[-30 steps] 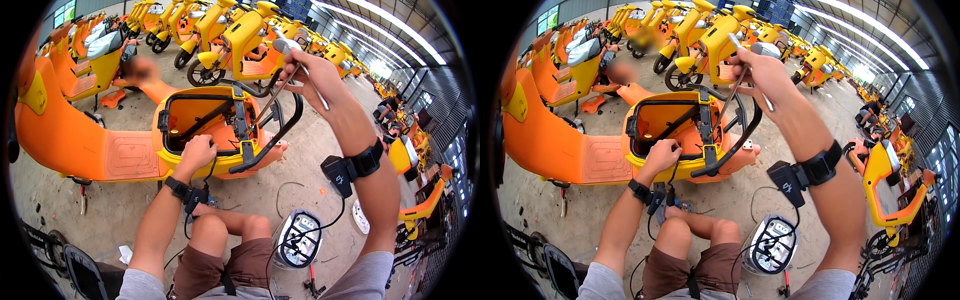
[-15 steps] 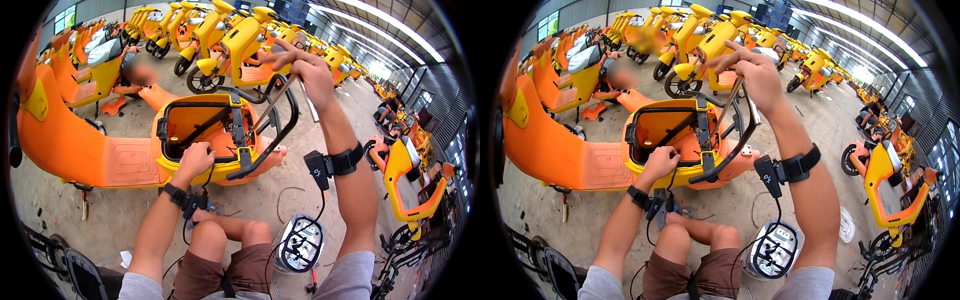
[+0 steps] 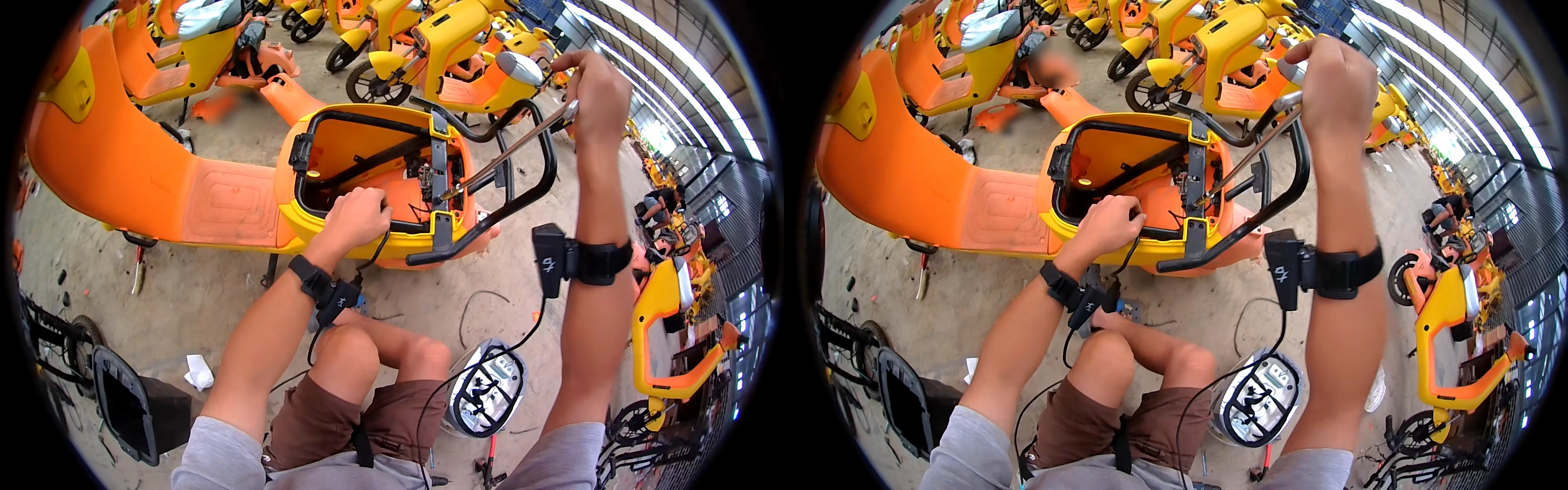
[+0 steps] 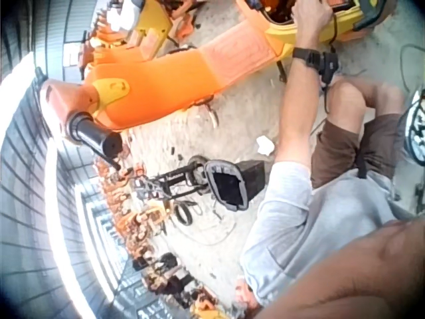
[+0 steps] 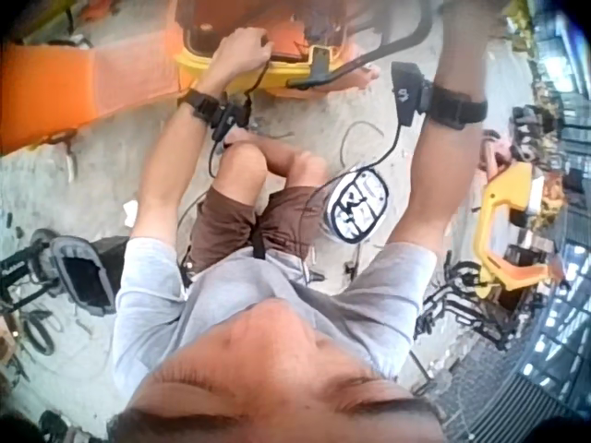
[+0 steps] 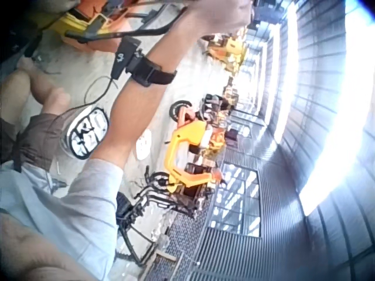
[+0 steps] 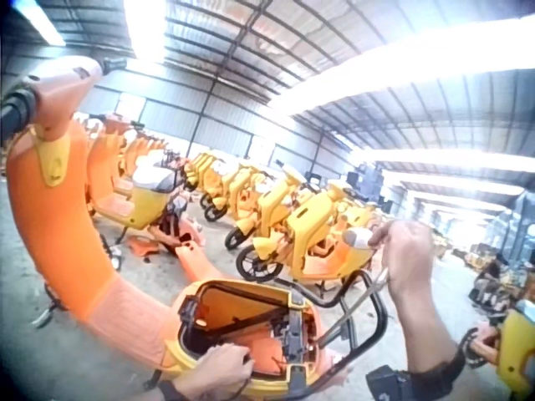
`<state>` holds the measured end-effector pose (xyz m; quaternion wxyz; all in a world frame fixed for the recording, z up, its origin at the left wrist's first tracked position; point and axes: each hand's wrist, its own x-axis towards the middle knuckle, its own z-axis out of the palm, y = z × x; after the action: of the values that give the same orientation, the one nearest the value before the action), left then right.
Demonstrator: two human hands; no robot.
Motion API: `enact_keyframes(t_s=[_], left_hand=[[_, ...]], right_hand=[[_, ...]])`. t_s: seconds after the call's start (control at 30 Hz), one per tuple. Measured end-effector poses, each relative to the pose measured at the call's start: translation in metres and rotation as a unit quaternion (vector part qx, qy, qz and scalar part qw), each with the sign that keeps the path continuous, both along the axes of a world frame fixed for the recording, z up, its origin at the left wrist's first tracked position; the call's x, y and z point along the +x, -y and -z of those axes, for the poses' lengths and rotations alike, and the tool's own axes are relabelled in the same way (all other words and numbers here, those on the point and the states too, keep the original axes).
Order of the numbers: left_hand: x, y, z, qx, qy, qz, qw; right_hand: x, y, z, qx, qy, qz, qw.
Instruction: The person uses a screwdriver and a socket wrench to manipulate fasteners and wires inside the storage compartment of an orange electric scooter.
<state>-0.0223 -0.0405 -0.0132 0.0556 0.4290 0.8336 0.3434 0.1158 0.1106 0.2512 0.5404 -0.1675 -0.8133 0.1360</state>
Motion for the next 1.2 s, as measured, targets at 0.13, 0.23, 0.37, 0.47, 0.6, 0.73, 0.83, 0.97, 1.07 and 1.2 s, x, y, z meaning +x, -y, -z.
enact_keyframes(t_s=[0.13,0.23,0.37,0.47,0.6,0.73,0.83,0.97,1.07,1.2], left_hand=[[-0.002,-0.006,0.002,0.008,-0.011,0.000,1.000],[0.000,-0.006,0.001,0.013,-0.012,0.003,1.000],[0.001,-0.004,0.000,0.008,-0.016,0.004,1.000],[0.001,-0.004,0.002,0.005,-0.015,0.001,1.000],[0.004,-0.003,0.000,0.015,-0.006,0.008,1.000],[0.000,-0.004,0.002,0.010,-0.013,0.004,1.000],[-0.001,-0.005,0.002,0.019,-0.020,0.000,1.000],[-0.001,-0.006,0.003,0.030,-0.015,0.002,0.999],[-0.002,-0.005,0.001,0.030,-0.007,0.003,1.000],[0.004,-0.005,-0.002,0.029,-0.003,0.014,0.999]], right_hand=[[0.001,-0.018,0.043,0.138,-0.105,-0.104,0.979],[0.002,-0.036,0.063,0.351,-0.176,-0.092,0.915],[0.009,-0.038,0.070,0.397,-0.128,-0.065,0.907],[0.017,-0.032,0.056,0.397,-0.073,0.046,0.914],[0.029,-0.029,0.043,0.337,-0.005,0.154,0.929],[0.040,-0.012,0.014,0.247,0.170,0.232,0.926],[0.045,-0.007,-0.013,0.104,0.261,0.063,0.958],[0.048,-0.010,-0.026,0.099,0.341,-0.121,0.927],[0.052,-0.007,-0.024,-0.109,0.382,-0.255,0.882],[0.061,-0.010,-0.031,-0.160,0.380,-0.254,0.875]])
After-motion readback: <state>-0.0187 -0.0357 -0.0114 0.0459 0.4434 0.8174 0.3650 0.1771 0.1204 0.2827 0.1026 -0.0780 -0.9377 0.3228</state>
